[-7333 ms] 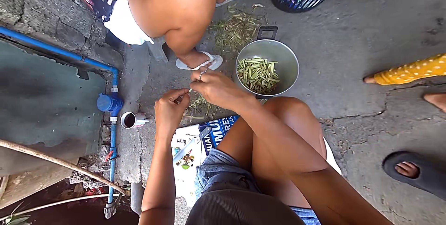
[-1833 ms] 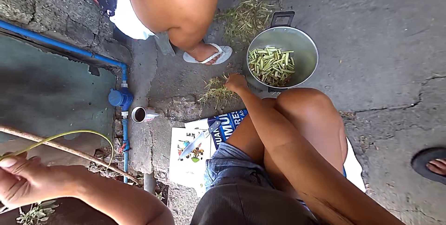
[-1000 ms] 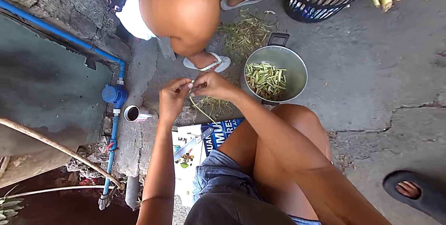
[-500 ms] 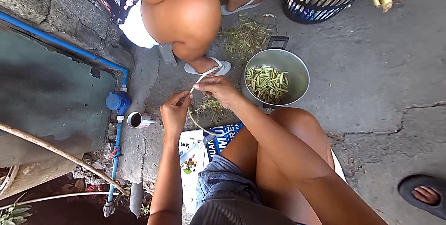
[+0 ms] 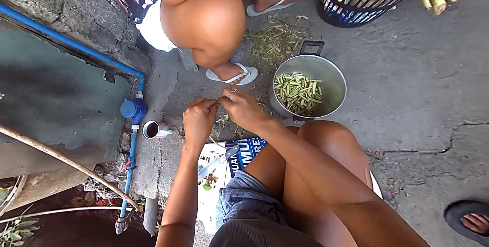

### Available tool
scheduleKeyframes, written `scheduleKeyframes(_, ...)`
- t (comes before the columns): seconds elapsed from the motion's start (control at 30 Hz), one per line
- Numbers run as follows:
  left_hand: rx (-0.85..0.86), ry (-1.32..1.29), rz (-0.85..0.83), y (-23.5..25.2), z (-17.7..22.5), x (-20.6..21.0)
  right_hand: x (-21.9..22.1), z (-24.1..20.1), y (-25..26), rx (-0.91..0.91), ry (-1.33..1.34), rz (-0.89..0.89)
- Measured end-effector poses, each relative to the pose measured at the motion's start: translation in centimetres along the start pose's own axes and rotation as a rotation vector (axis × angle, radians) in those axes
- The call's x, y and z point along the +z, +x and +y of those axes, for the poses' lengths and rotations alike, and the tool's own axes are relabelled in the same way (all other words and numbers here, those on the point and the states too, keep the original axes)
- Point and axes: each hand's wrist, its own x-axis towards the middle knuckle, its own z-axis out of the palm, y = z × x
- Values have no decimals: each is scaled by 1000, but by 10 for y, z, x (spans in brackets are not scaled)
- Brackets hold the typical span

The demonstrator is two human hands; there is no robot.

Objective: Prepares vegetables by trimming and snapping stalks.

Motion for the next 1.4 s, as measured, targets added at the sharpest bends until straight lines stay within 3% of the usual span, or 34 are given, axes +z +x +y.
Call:
scheduleKeyframes(0.13, -20, -1, -46, 1, -2, -1, -2, 2, 0, -9, 0, -64)
scheduleKeyframes(0.23, -74, -94, -59, 2, -5, -3, 0, 7, -1, 47, 147, -31)
scheduleKeyframes(0.47, -166, -422, 128, -3, -4, 6, -9, 2, 6, 550, 886, 82)
scheduleKeyframes(0.63, -154, -447, 170, -5, 0, 12, -6, -2, 9, 847, 1373, 174)
scheduleKeyframes(0.9, -105, -365, 65, -16, -3, 12, -16, 13, 19, 1076, 1605, 403)
scheduleKeyframes(1.07, -112, -346, 46, -18, -9, 8, -32, 47, 19, 976, 1482, 587)
scheduleKeyframes(1.13, -122, -353, 48, -16, -9, 6, -47, 65, 16, 936, 1283, 665)
scheduleKeyframes(1.2, -124, -355, 51, -15, -10, 5, -65, 85, 9, 907, 915, 681)
scheduleKeyframes(1.3, -92, -339, 49, -17, -15, 4, -97, 97, -2, 953, 216, 403)
scheduleKeyframes(1.4, 52, -306, 68, -18, -16, 3, -105, 66, 1, 1032, 112, 104)
